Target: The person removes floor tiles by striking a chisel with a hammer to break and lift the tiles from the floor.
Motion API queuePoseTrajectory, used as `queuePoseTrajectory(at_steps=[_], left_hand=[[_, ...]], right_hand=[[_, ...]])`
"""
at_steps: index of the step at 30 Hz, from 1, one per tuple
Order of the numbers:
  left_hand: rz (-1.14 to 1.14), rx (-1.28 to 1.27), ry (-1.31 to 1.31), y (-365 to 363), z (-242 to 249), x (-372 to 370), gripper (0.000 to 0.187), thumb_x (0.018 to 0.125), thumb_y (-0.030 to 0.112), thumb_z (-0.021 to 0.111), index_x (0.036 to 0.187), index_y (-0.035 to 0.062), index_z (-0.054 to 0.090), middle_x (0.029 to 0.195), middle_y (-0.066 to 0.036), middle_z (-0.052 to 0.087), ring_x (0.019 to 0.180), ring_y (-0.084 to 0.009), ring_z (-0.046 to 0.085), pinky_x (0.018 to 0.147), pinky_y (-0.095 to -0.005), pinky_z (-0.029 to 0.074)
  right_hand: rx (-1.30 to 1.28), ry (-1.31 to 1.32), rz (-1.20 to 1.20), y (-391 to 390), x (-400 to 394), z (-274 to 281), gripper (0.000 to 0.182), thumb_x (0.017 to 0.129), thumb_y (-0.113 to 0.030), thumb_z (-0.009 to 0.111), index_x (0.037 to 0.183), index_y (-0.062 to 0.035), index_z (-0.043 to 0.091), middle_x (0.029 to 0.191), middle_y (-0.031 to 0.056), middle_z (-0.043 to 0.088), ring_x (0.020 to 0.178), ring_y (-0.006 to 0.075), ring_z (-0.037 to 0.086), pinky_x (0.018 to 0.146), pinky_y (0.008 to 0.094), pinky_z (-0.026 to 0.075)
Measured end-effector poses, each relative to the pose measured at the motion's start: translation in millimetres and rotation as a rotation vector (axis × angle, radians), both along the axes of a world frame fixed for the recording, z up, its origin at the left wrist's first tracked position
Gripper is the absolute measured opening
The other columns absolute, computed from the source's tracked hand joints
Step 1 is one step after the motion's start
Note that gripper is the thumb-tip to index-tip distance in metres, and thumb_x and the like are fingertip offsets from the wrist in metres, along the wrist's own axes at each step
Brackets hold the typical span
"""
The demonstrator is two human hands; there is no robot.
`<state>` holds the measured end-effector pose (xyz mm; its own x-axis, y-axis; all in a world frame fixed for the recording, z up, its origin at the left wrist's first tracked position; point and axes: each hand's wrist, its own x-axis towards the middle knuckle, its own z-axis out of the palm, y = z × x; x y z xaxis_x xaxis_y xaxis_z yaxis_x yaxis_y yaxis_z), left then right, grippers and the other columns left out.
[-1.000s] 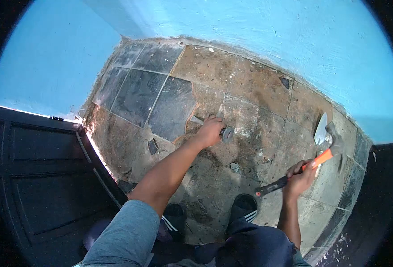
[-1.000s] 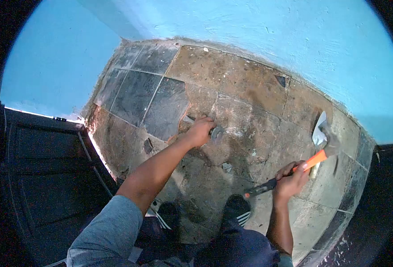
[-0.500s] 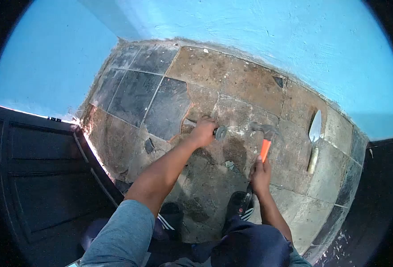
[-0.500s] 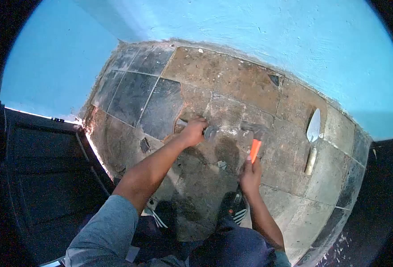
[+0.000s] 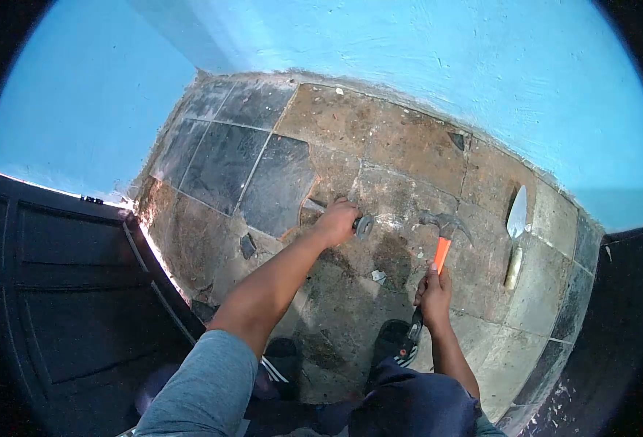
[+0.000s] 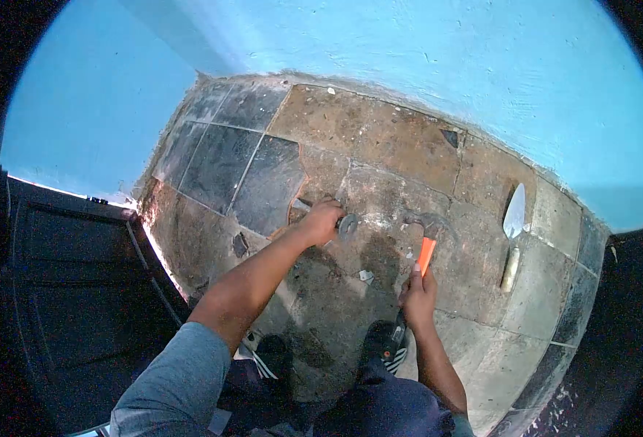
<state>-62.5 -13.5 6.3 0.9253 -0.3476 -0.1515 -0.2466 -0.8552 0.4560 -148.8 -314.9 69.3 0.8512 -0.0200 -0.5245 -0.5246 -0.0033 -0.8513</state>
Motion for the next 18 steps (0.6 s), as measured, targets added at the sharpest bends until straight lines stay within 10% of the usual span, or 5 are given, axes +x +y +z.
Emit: queuePoseTrajectory(at_steps=[14,18], left_hand=[[0.048,-0.068,0.052,4.3,-1.9,7.2,0.026,0.069,0.013,0.077,0.095,0.0107,0.074,0.105,-0.016,0.067,0.114,-0.0366,0.058,0.105,-0.0498,0.041],[0.037,-0.070,0.003,5.7,-4.2,6.4,0.025,0.069,0.012,0.077,0.094,0.0102,0.074,0.104,-0.016,0.068,0.109,-0.0383,0.060,0.102,-0.0500,0.042]], right_hand=[[0.047,-0.606,-0.588,-46.6,61.1,134.3,0.043,0.107,-0.049,0.038,0.095,-0.0088,0.048,0.061,0.0002,0.042,0.046,0.0112,0.040,0.042,0.0259,0.035],[-0.103,-0.602,-0.517,-19.1,28.9,72.3,0.040,0.106,-0.047,0.040,0.095,-0.0094,0.048,0.062,0.0006,0.044,0.046,0.0135,0.042,0.044,0.0272,0.039]])
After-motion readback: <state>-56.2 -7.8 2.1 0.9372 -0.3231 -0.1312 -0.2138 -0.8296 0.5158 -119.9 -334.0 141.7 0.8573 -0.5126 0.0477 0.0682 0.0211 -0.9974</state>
